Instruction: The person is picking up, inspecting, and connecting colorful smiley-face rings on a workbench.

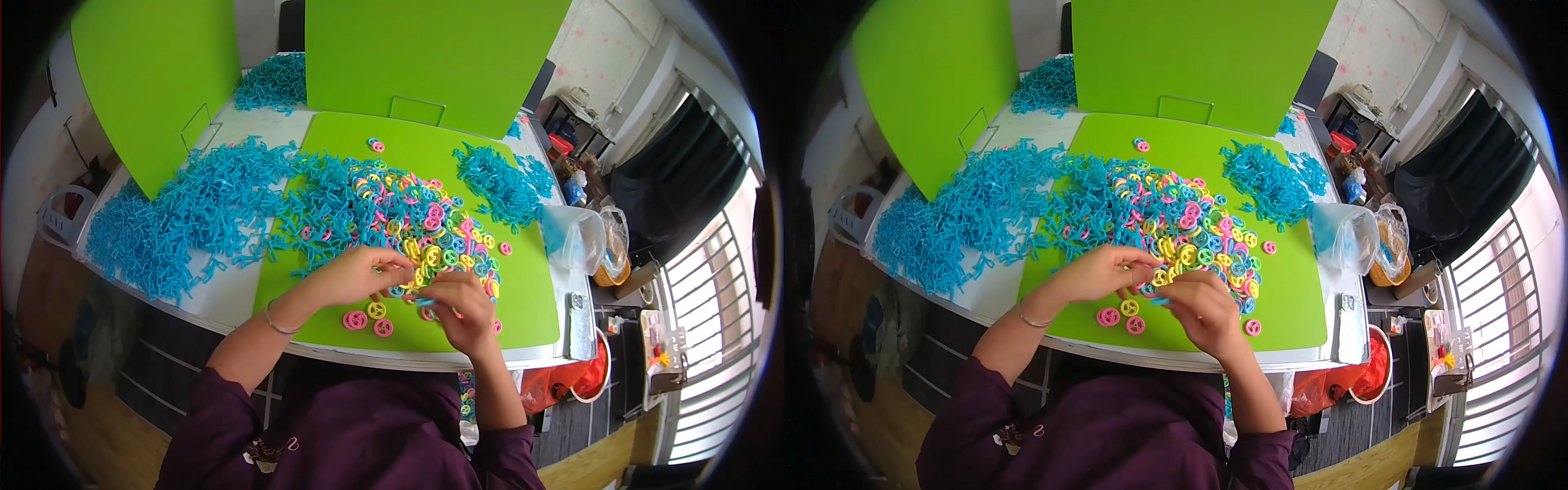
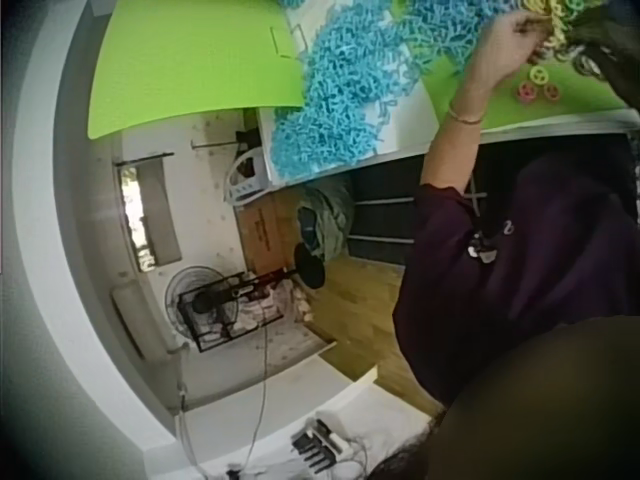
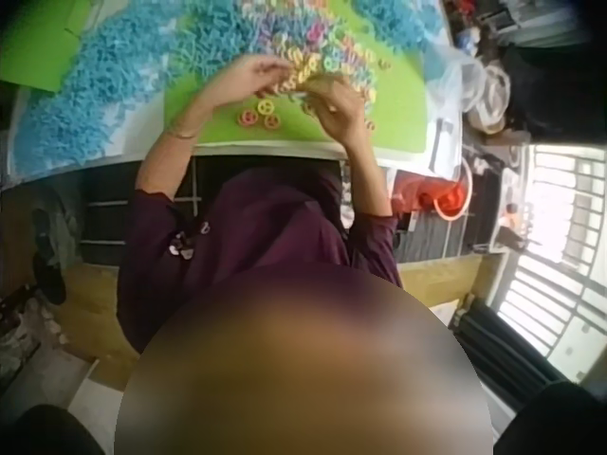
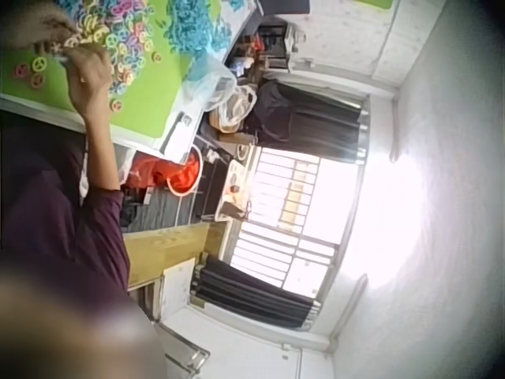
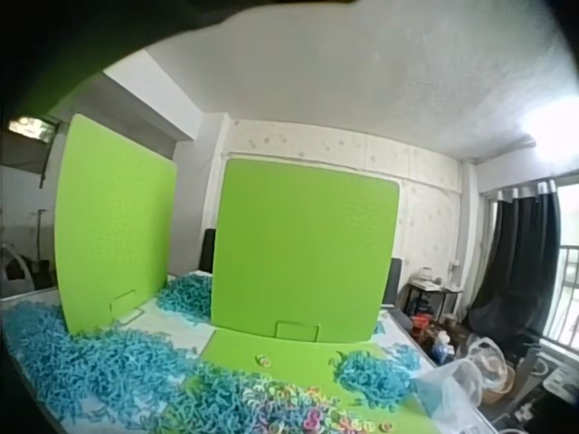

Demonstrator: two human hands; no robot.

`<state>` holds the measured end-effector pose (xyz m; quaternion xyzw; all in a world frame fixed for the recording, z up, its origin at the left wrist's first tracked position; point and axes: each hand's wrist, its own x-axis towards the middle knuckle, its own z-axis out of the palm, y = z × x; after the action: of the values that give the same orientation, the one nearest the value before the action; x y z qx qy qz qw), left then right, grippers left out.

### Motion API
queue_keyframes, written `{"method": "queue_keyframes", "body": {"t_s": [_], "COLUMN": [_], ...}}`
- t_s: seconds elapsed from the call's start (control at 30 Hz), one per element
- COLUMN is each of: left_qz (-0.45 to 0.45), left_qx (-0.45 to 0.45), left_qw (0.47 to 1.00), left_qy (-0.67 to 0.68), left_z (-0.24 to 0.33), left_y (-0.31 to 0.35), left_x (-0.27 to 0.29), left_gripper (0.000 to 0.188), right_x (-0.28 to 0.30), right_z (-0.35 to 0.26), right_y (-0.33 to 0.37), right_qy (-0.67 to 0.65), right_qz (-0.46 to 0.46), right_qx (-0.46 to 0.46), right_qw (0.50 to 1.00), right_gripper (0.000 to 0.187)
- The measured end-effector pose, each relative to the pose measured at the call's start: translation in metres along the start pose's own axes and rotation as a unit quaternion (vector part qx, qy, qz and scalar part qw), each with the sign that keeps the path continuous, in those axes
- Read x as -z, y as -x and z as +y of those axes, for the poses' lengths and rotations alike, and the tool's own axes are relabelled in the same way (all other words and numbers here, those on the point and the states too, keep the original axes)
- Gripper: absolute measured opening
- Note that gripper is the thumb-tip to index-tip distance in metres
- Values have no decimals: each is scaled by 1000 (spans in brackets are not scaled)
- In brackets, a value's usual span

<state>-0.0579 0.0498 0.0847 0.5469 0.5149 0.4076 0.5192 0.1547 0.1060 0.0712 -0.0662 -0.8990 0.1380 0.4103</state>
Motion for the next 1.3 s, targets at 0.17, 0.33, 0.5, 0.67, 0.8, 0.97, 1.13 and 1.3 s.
{"method": "queue_keyframes", "body": {"t_s": [0.17, 0.33, 0.5, 0.67, 0.8, 0.97, 1.13, 1.3], "left_qz": [121, 187, 205, 171, 94, 88, 174, 193], "left_qx": [-148, -127, -66, 26, 39, 18, -1, -11], "left_qw": [868, 888, 961, 929, 887, 899, 924, 927], "left_qy": [-458, -399, -173, 326, 451, 428, 340, 321], "left_z": [-23, -57, -52, -53, -59, -55, -58, -64], "left_y": [50, 62, 44, 23, 16, 15, 9, 7], "left_x": [-3, -14, -10, -28, -45, -52, -61, -59], "left_gripper": [26, 22, 22, 14, 7, 8, 14, 15], "right_x": [-7, -21, -26, -31, -33, -35, -36, -41], "right_z": [-1, 0, 5, -5, -3, -5, -6, -11], "right_y": [16, 29, 37, 24, 20, 19, 18, 17], "right_qy": [-255, -440, -486, -481, -480, -474, -436, -330], "right_qz": [64, 118, 85, 47, 40, 62, 77, 70], "right_qx": [-284, -413, -467, -410, -396, -401, -433, -443], "right_qw": [922, 789, 734, 774, 782, 781, 785, 831], "right_gripper": [13, 15, 12, 10, 7, 8, 8, 8]}}
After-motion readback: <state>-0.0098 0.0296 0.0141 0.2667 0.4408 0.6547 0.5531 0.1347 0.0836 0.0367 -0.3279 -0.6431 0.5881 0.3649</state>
